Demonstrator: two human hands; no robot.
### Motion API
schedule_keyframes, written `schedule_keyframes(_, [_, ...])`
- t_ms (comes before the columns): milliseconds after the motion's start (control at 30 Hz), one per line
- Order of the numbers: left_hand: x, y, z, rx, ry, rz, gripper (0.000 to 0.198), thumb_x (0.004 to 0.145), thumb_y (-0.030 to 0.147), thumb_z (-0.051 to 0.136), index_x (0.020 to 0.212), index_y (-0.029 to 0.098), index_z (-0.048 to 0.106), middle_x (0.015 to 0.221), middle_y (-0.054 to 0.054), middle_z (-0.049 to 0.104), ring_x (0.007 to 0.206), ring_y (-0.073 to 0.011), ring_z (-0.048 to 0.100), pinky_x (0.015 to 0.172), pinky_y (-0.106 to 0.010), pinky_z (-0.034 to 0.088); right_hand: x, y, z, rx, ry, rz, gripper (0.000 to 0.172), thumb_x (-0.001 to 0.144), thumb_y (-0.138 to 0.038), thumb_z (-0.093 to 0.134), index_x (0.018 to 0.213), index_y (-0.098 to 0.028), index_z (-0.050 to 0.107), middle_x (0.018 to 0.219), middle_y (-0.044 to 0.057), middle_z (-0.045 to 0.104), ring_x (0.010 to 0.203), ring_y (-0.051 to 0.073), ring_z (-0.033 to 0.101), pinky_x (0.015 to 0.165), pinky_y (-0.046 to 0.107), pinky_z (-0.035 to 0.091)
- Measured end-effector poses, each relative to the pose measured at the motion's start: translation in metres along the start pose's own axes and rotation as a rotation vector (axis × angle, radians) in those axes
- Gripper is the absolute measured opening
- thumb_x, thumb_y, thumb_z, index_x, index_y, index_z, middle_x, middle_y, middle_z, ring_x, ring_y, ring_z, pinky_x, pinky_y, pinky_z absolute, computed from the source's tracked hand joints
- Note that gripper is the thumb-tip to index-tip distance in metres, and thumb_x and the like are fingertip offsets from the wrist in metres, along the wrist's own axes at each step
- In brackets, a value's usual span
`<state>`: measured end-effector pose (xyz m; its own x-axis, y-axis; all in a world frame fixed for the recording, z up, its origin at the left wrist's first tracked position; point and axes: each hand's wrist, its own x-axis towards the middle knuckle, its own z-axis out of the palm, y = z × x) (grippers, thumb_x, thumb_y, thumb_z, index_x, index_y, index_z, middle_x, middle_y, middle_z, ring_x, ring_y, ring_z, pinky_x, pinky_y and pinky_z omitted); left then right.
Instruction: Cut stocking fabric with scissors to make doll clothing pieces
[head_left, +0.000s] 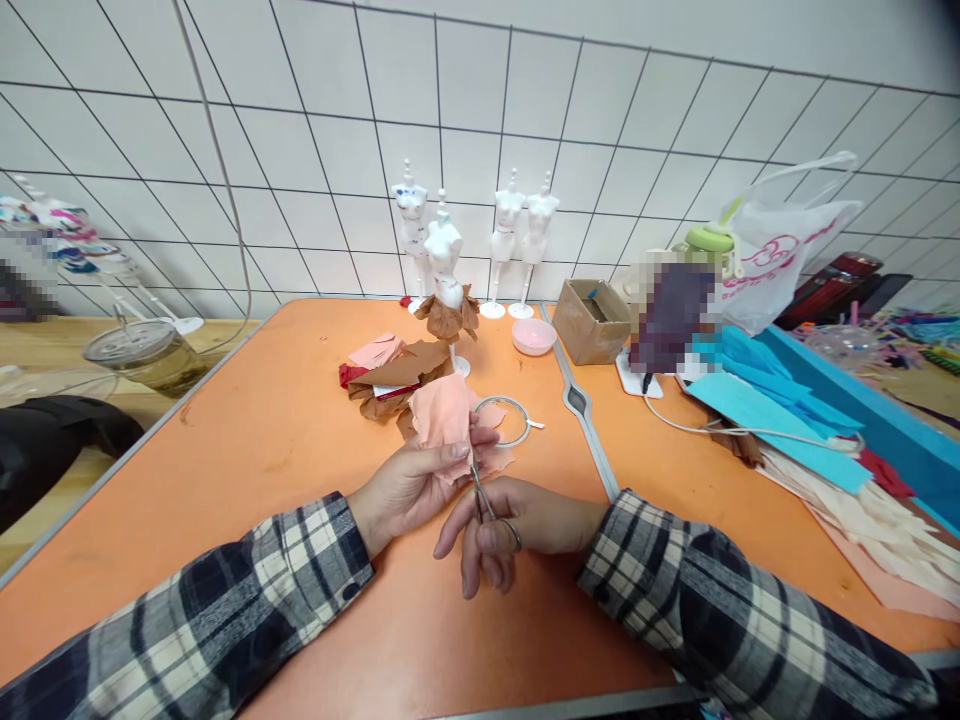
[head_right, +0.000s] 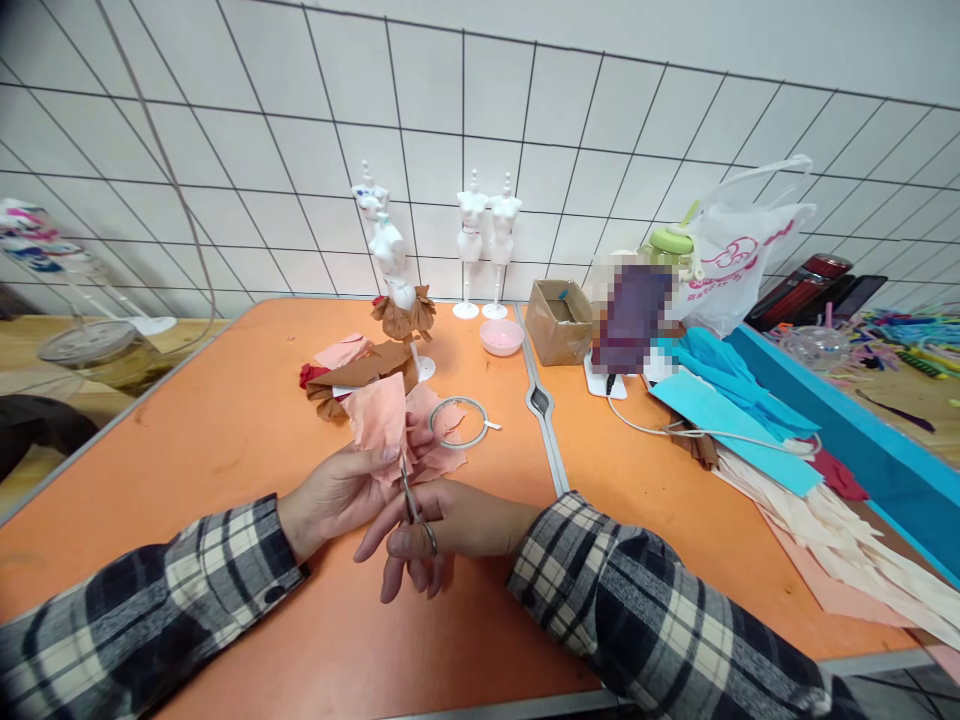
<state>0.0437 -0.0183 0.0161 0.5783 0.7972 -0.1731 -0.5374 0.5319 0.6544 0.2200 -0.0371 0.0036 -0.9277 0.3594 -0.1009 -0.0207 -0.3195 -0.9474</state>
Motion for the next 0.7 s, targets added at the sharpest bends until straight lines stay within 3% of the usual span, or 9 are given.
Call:
schedule_keyframes(267, [-0.0004,-0.0002,-0.0028,0.021,0.042,-0.05,0.018,0.073,0.011,0.075,0.09,0.012,0.067,0.075,-0.004,0.07,0.069,-0.0163,0.068,0.069,-0.025,0.056,0.0006,-0.0005,0.0005,-0.011,0.026,0.002,0.063,0.078,-0.065,0.063,0.112,-0.011,0.062,0.079,0.007,0.07,0.052,0.007,0.056,0.048,0.016,0.045])
schedule_keyframes(567, [-0.0035,-0.0036,-0.0025,0.101,-0.077,-0.14,0.025,0.08,0.028,0.072,0.097,0.011,0.064,0.067,-0.007,0.07,0.062,-0.0251,0.07,0.064,-0.038,0.057,0.0017,0.003,-0.0009,0.006,0.051,-0.014,0.064,0.076,-0.066,0.064,0.11,-0.012,0.061,0.085,0.008,0.07,0.054,0.007,0.058,0.048,0.017,0.046])
schedule_keyframes(700, [-0.0034,-0.004,-0.0015,0.099,-0.083,-0.114,0.028,0.079,0.031,0.073,0.099,0.013,0.063,0.065,-0.006,0.07,0.063,-0.0252,0.07,0.064,-0.038,0.057,0.0043,0.0059,-0.0002,-0.023,0.118,-0.041,0.061,0.077,-0.066,0.063,0.102,-0.01,0.061,0.069,0.004,0.067,0.049,0.008,0.058,0.048,0.018,0.046])
